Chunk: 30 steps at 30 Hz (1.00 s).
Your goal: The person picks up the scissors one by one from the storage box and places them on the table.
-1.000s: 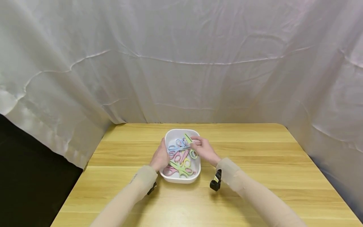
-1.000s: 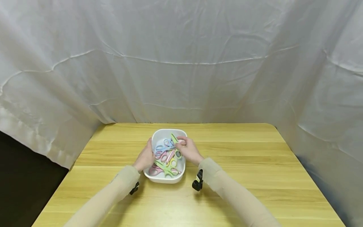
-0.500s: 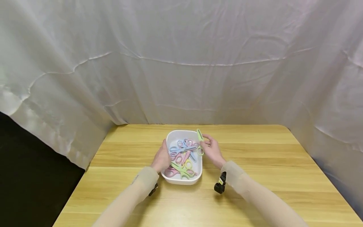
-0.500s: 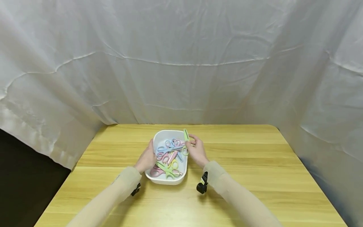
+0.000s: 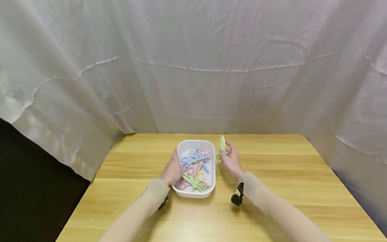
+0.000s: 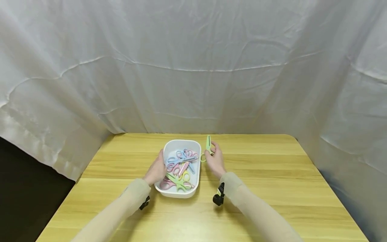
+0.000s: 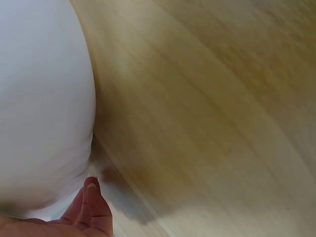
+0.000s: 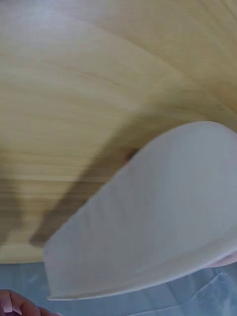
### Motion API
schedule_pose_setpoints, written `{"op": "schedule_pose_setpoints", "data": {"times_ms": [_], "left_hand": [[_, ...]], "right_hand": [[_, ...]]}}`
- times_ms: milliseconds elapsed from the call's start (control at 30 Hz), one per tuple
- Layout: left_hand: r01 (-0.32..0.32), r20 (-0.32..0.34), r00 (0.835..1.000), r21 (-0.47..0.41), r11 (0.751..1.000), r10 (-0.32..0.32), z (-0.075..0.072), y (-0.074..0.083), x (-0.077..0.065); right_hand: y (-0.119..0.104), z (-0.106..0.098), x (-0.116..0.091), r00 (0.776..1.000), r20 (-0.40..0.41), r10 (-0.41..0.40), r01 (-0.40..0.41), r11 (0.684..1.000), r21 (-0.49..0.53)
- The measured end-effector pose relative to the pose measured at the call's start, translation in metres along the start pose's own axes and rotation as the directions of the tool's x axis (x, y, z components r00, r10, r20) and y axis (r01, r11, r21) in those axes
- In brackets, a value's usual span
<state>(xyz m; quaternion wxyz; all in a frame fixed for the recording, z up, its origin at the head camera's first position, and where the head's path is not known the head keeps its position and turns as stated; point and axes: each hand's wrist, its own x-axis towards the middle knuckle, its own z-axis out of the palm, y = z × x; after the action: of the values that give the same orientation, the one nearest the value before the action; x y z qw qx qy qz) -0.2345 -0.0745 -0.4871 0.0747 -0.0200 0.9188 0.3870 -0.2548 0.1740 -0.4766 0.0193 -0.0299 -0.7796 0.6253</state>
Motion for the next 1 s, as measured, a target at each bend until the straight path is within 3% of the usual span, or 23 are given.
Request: {"op": "schedule_pose_setpoints", "data": {"times_ms": [400, 700, 1000], "left_hand": [[-0.006, 0.002, 1.0, -0.006, 1.0, 0.006, 0.001, -0.001, 0.001], [0.009, -0.01, 1.0, -0.029, 1.0, -0.009, -0.005, -0.007, -0.001], [-0.039, -0.003, 0.999, -0.005, 0.999, 0.039, -0.002, -0.005, 0.0]], "right_hand": [[0.018, -0.018, 0.01, 0.997, 0.024, 0.075, -0.07, 0.987, -0.148], [0.024, -0.015, 0.011, 0.988, 0.126, 0.094, -0.042, 0.931, -0.364], [0.033, -0.023, 0.004, 0.984, 0.158, 0.078, -0.013, 0.926, -0.377]]}}
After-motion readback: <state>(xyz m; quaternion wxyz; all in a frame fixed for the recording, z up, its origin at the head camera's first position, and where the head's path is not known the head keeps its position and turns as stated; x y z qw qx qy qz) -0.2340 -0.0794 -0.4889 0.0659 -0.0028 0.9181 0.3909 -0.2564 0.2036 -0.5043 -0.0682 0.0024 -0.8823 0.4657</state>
